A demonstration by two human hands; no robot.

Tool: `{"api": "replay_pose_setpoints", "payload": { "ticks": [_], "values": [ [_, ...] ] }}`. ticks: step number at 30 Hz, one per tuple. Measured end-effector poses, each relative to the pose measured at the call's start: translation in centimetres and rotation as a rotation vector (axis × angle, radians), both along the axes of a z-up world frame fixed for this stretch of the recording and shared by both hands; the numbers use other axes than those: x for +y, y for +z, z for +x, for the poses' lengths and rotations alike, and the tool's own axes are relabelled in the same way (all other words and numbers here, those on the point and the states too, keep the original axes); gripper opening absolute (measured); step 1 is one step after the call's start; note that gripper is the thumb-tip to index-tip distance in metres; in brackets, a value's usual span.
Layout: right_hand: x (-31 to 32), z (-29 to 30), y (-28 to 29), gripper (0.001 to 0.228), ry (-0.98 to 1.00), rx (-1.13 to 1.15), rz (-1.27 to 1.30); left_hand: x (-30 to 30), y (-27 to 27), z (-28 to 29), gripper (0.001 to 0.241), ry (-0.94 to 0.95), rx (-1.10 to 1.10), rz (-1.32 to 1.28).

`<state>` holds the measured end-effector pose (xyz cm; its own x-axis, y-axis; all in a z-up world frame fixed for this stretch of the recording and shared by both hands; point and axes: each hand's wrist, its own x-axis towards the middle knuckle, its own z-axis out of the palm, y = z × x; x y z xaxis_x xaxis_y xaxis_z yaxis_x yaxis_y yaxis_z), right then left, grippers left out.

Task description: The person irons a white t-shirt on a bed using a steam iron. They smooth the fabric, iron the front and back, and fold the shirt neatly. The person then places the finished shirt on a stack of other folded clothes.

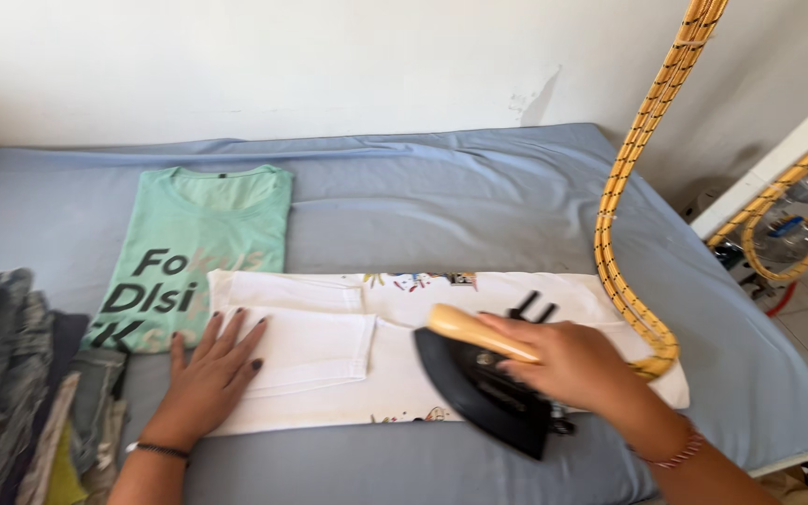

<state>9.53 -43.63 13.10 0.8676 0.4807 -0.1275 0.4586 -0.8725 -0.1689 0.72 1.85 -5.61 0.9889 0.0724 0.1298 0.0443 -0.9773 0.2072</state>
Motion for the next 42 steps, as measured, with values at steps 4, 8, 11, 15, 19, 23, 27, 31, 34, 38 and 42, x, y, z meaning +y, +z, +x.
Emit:
{"api": "replay_pose_setpoints", "payload": {
  "ticks": [4,8,11,15,19,23,27,31,34,38,42],
  "values": [
    [-6.5,2.0,-0.7,0.069,-0.287,0.08,-0.054,0.1,-0.2,0.0,0.06,-0.011,-0.032,0.014],
    [-11.9,4.2,-0.9,0.072,-0.475,0.011,-0.007,0.3,-0.4,0.1,0.06,-0.019,-0.032,0.026],
    [-13.9,5.5,-0.9,0.073,-0.59,-0.007,-0.014,0.5,-0.7,0.3,0.062,-0.022,-0.019,0.016],
    [-13.9,6.0,-0.7,0.072,-0.559,-0.017,-0.053,0.9,-1.2,0.3,0.063,-0.032,-0.03,0.065],
    [-13.0,6.1,-0.7,0.063,-0.503,-0.013,-0.113,1.2,-1.7,0.4,0.064,-0.078,-0.095,0.067],
    [-11.8,6.5,-1.2,0.059,-0.476,-0.098,-0.063,1.5,-2.2,0.5,0.063,-0.079,-0.083,0.075],
    [-11.4,9.0,-1.6,0.058,-0.514,-0.155,-0.053,1.6,-2.1,0.7,0.062,-0.063,-0.047,0.065],
    [-11.5,12.0,-2.2,0.057,-0.434,-0.242,0.102,1.3,-1.6,0.3,0.062,-0.051,-0.044,0.042],
    [-12.2,13.7,-1.6,0.064,-0.48,0.067,0.266,1.1,-1.2,0.4,0.062,-0.003,0.042,0.023],
    [-13.8,13.2,-0.9,0.067,-0.402,0.209,0.194,1.2,-1.3,0.3,0.062,-0.028,0.017,0.044],
    [-14.1,11.7,-0.8,0.064,-0.343,0.105,0.029,1.5,-1.9,0.2,0.063,-0.054,-0.06,0.069]
  ]
}}
